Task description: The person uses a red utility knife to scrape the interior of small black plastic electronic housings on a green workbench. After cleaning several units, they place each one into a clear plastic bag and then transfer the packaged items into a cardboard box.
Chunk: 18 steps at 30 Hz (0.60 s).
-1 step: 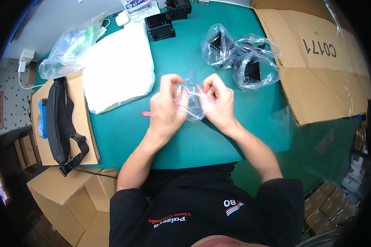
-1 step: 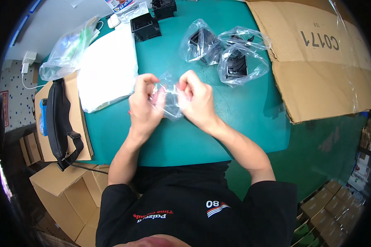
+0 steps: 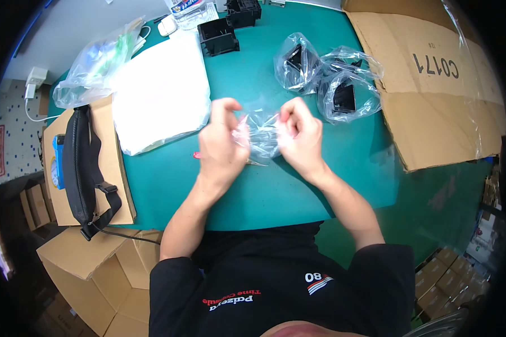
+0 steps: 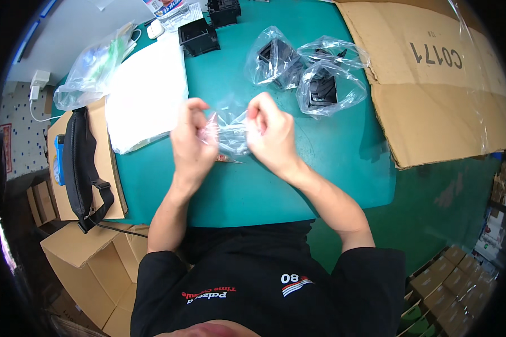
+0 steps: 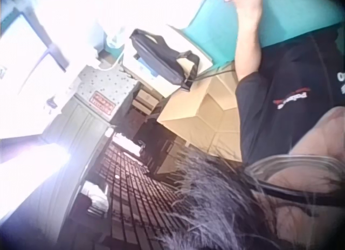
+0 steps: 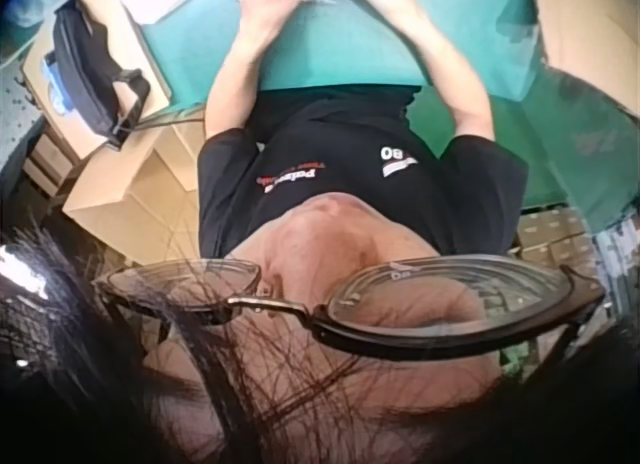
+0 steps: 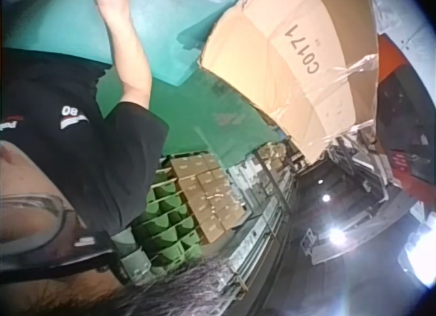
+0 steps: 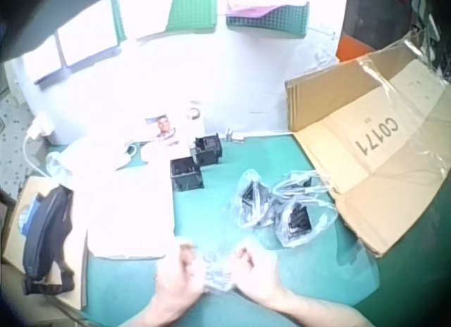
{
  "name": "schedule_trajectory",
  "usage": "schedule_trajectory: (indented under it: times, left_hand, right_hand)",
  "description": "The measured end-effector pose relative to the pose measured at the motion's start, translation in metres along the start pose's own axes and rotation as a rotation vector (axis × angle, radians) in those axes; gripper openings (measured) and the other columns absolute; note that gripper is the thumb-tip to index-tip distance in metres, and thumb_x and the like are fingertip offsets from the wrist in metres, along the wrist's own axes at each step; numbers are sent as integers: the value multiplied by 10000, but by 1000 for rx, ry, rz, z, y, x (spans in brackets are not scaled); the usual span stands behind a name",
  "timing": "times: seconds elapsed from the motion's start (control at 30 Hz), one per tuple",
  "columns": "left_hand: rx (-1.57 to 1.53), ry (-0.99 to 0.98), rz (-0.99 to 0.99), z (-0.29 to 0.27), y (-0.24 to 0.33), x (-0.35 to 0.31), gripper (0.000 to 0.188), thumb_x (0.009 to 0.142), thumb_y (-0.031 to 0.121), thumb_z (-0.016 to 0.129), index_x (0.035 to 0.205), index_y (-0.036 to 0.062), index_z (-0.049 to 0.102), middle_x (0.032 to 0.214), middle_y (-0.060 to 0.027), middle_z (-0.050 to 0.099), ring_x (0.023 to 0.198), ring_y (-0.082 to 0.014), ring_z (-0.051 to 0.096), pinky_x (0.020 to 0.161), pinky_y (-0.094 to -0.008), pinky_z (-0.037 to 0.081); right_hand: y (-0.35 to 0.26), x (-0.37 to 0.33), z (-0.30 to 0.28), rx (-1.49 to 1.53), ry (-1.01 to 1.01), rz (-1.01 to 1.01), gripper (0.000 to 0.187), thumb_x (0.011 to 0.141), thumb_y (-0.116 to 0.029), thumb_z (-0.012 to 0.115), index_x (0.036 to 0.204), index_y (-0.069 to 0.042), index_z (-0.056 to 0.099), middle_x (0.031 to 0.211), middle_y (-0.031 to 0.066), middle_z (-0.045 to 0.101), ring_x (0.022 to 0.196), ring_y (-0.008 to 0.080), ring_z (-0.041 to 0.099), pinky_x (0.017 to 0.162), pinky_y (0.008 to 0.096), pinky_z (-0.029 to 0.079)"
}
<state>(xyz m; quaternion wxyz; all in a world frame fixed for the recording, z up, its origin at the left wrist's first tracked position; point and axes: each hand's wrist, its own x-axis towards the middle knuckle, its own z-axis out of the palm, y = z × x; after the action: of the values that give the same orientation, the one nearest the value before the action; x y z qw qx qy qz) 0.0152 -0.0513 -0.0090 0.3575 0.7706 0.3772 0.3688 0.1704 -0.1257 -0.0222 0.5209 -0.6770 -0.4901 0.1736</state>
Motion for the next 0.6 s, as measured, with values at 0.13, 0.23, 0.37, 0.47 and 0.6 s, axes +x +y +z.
schedule_trajectory:
  times: [0.13, 0.23, 0.37, 0.47, 0.6]
  left_hand:
    - [175, -55, -10, -13, -6, 16, 392, 834, -85, 677, 1199, 15, 573, 685, -31, 466, 618, -135, 470, 579, -277, 424]
    - [75, -247, 144, -29, -4, 27, 477, 848, 76, 767, 1293, 58, 596, 856, -93, 594, 736, -204, 604, 634, -330, 502]
    - [-58, -279, -55, -61, -9, 59, 654, 850, 249, 834, 1432, 105, 572, 1138, -141, 652, 987, -231, 660, 819, -351, 556]
    - [480, 13, 176, -50, -21, 102, 591, 917, 247, 763, 1411, -7, 563, 1392, -216, 575, 1243, -356, 596, 1040, -418, 491]
    - [918, 64, 377, -19, -66, 147, 737, 935, 344, 728, 1427, -133, 458, 1459, -332, 498, 1335, -469, 510, 1116, -476, 435]
  right_hand:
    - [-3, 6, -3, -5, 27, -123, 268, 865, 82, 638, 1085, -72, 637, 603, 57, 461, 481, 144, 443, 490, 310, 397]
    - [-5, 5, -11, 13, -141, -179, 418, 871, 63, 645, 1253, -107, 662, 709, 103, 605, 505, 157, 515, 513, 304, 443]
    - [0, 8, -11, 123, -138, -226, 514, 868, 46, 641, 1355, -118, 642, 1020, 195, 741, 572, 177, 635, 561, 302, 507]
    - [-2, 9, -8, 169, -77, -140, 601, 842, 78, 574, 1406, -125, 621, 1157, 217, 722, 649, 234, 689, 617, 310, 536]
    - [20, 7, 4, 174, -64, -185, 659, 838, 87, 518, 1442, -163, 602, 897, 253, 691, 630, 322, 661, 612, 349, 516]
